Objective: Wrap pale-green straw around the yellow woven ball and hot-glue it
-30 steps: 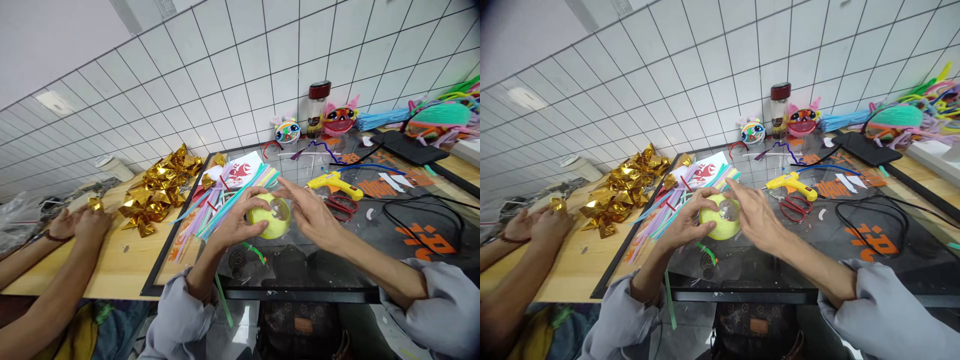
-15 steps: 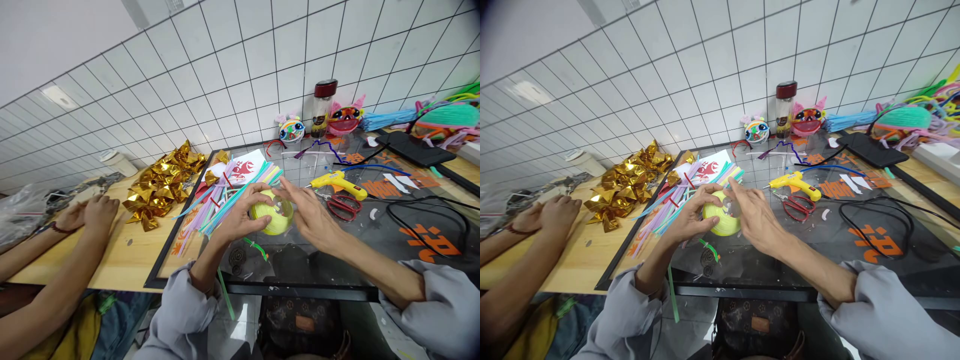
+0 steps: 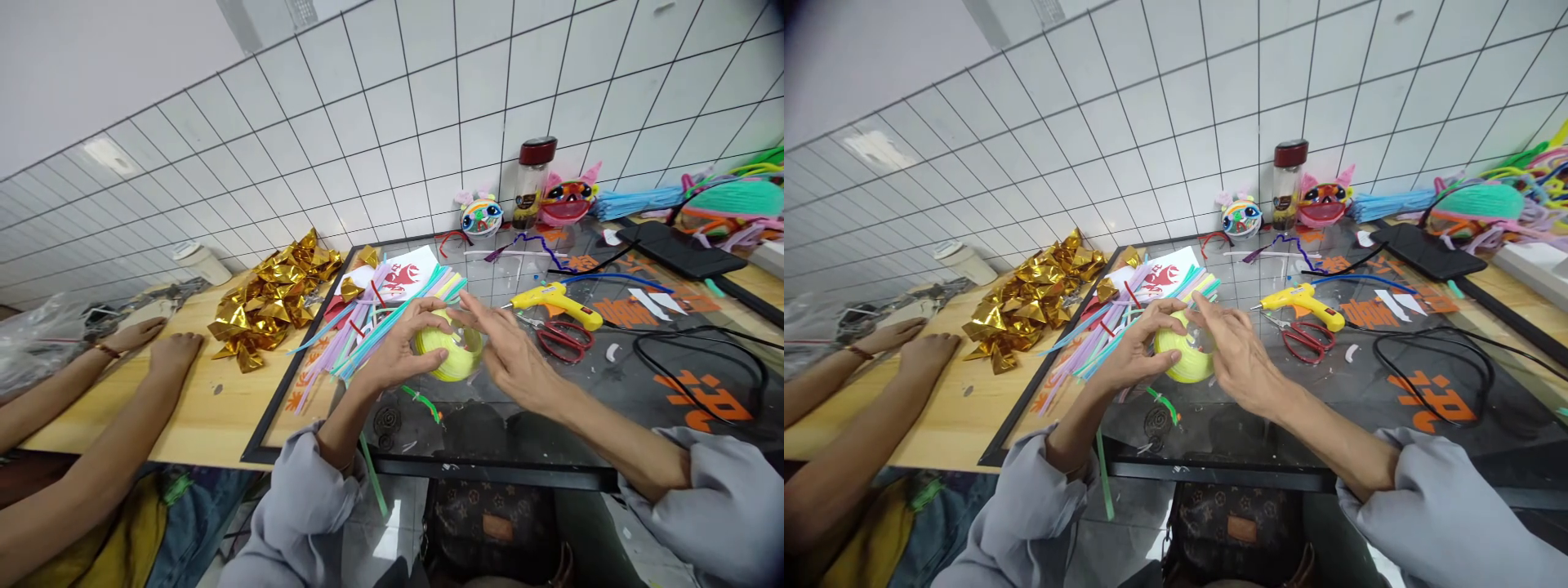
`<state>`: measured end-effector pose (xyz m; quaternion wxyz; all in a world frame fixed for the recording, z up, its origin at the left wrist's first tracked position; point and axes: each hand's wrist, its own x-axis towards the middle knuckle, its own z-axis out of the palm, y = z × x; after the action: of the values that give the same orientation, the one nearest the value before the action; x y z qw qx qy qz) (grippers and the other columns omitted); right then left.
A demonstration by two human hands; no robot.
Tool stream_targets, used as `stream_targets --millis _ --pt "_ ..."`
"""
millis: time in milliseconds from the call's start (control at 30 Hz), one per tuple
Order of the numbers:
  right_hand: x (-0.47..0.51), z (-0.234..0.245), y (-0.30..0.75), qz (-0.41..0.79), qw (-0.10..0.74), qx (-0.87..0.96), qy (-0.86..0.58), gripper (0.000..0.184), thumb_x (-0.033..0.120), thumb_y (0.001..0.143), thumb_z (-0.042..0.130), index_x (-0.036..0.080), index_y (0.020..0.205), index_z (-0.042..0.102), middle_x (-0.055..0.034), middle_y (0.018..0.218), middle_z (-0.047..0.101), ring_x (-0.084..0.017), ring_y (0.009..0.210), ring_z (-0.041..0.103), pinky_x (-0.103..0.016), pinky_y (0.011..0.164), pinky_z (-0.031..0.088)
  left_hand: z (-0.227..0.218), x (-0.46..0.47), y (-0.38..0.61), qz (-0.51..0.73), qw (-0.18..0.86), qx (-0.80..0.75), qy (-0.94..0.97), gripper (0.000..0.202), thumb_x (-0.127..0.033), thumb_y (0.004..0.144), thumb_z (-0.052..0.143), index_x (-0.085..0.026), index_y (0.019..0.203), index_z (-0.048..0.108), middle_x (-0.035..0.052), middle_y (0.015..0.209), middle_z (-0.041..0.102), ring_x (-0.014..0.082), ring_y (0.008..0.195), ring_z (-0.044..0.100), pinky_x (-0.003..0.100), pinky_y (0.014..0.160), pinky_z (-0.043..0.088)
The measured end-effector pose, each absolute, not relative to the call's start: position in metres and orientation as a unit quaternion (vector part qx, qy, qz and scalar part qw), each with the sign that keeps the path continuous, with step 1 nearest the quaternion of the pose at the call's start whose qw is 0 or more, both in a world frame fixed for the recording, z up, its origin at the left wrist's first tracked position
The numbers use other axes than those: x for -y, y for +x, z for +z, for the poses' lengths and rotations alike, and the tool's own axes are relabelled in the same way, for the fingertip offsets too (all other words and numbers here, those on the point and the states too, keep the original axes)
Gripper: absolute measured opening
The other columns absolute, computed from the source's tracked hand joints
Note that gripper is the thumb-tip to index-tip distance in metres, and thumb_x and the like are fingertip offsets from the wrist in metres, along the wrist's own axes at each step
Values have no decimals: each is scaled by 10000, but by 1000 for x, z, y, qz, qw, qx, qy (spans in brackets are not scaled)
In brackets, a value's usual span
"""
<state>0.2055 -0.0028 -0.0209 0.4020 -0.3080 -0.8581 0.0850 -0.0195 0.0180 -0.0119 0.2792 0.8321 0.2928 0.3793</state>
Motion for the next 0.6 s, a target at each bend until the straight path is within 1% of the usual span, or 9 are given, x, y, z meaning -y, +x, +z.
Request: stream_targets --millis 167,233,300,367,400,500,533,600 --pt "5 -20 203 77 411 866 -274 994 -47 780 360 284 1652 15 -91 1465 619 -223 1359 571 -502 1073 465 -11 -18 -20 376 272 -294 836 268 -431 892 683 -232 1068 657 114 1348 531 276 1355 499 514 1186 385" --pt "4 -22 204 78 410 860 -293 984 -48 780 355 273 1653 33 -93 1442 638 -225 1330 595 -501 1059 480 -12 -18 -20 374 272 -299 835 268 -439 892 680 -234 1064 659 112 1344 537 277 1351 500 514 1182 388" --pt "2 -24 204 85 402 850 -331 961 -39 778 359 251 1653 83 -101 1422 653 -237 1264 639 -505 1034 501 -12 -18 -20 375 274 -302 833 269 -443 889 684 -233 1057 660 109 1334 540 276 1343 501 511 1176 392" --pt "-1 -26 205 97 392 837 -369 910 -19 776 374 215 1638 197 -112 1388 677 -253 1185 679 -512 1006 527 -13 -19 -21 377 275 -301 831 273 -443 886 687 -230 1055 659 108 1323 539 273 1330 506 506 1169 396" --pt "-2 -27 206 104 391 832 -381 869 -7 774 382 196 1613 284 -116 1363 692 -260 1165 689 -511 997 540 -13 -19 -21 377 275 -302 831 279 -447 885 689 -228 1055 658 109 1324 537 272 1327 507 503 1165 397" --pt "-5 -27 205 132 401 824 -378 729 20 768 395 184 1463 545 -104 1311 722 -264 1194 685 -495 1015 557 -13 -19 -21 374 274 -306 832 299 -467 885 684 -225 1058 656 109 1325 534 268 1319 511 494 1155 404" --pt "-5 -27 205 144 405 823 -372 697 24 768 396 191 1414 596 -98 1311 722 -259 1223 674 -492 1036 551 -13 -19 -21 373 274 -304 832 303 -473 887 681 -224 1059 656 108 1324 533 266 1317 512 491 1153 406" --pt "-5 -27 204 162 415 820 -359 676 27 763 398 204 1371 637 -91 1340 707 -249 1275 647 -495 1077 532 -12 -18 -21 374 274 -298 834 304 -478 891 677 -224 1056 658 106 1319 530 264 1315 514 490 1152 408"
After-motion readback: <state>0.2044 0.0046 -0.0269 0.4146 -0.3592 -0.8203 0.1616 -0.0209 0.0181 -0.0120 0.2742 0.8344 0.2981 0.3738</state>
